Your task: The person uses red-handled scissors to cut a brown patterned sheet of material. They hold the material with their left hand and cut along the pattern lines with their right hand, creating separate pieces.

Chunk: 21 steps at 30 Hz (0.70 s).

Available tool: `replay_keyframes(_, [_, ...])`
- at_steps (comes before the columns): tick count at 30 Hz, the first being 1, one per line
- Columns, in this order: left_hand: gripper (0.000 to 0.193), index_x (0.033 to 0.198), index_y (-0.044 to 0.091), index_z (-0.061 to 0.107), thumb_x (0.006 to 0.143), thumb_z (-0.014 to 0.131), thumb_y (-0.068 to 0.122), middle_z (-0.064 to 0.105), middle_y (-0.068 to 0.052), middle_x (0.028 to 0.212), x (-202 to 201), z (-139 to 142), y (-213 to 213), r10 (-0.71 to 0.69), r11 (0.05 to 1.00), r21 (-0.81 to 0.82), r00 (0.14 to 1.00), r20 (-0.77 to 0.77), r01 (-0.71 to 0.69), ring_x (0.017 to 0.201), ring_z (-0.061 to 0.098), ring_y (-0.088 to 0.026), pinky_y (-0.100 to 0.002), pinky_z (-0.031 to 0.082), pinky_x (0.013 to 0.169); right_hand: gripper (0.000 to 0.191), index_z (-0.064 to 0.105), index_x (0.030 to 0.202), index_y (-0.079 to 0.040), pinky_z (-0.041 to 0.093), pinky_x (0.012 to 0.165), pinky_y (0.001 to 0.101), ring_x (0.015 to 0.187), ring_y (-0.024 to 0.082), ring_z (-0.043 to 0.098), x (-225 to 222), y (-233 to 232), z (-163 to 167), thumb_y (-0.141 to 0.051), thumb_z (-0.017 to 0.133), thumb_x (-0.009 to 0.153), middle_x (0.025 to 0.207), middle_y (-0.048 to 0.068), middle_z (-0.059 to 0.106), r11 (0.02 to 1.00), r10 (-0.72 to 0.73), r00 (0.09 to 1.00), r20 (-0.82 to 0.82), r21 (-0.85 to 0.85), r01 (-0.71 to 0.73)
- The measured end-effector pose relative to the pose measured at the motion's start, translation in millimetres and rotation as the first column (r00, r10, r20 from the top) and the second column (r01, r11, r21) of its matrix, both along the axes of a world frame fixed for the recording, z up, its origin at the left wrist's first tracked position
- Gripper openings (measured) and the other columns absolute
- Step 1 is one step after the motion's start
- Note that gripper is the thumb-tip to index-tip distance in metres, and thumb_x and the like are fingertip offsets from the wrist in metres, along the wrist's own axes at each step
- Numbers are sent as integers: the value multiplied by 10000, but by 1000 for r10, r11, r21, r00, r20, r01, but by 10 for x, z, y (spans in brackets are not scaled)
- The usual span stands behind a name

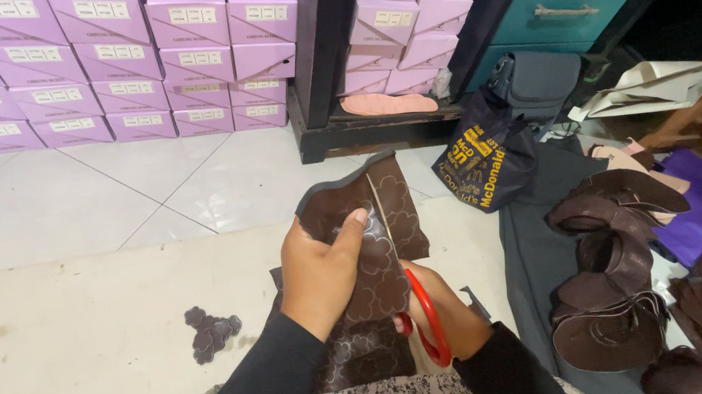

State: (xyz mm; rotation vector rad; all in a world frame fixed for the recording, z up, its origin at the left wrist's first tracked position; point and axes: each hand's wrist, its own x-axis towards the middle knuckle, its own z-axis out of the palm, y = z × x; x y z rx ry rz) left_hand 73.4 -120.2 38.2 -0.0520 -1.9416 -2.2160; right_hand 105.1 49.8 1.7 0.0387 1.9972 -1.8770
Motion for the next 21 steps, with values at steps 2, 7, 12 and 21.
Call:
replay_keyframes(2, [198,1065,36,689,900,722,141,765,-49,925,-14,3,-14,-4,1000,-13,1000,-7,4,819,694,-116,-273,558,741,226,580,1065,-28,446,525,254,571,89,515,10,51,16,-213,470,993,725,-11,551,998,67,996,-59,11,-66])
replay_keyframes(7, [187,1059,39,692,901,718,135,762,-46,921,-25,-9,-16,5,1000,-1,1000,-15,-5,811,688,-113,-270,554,730,321,594,1146,-36,452,488,258,519,104,505,3,87,-23,-127,398,908,643,12,517,995,93,987,-127,56,-87])
replay_keyframes(12, [176,1058,35,695,912,712,133,758,-45,923,-23,-28,-8,-6,999,40,1000,-18,6,810,683,-111,-268,553,728,232,572,1041,5,424,478,255,520,102,495,6,72,-58,-154,416,975,636,13,509,998,58,995,-85,28,-56])
replay_keyframes(21, [192,1073,25,705,913,709,132,763,-47,951,-28,-64,40,-24,989,147,1000,19,21,826,695,-112,-270,567,729,225,606,984,-23,366,429,241,466,88,471,23,-8,-56,-232,526,1003,599,9,514,1000,7,997,-76,9,-7])
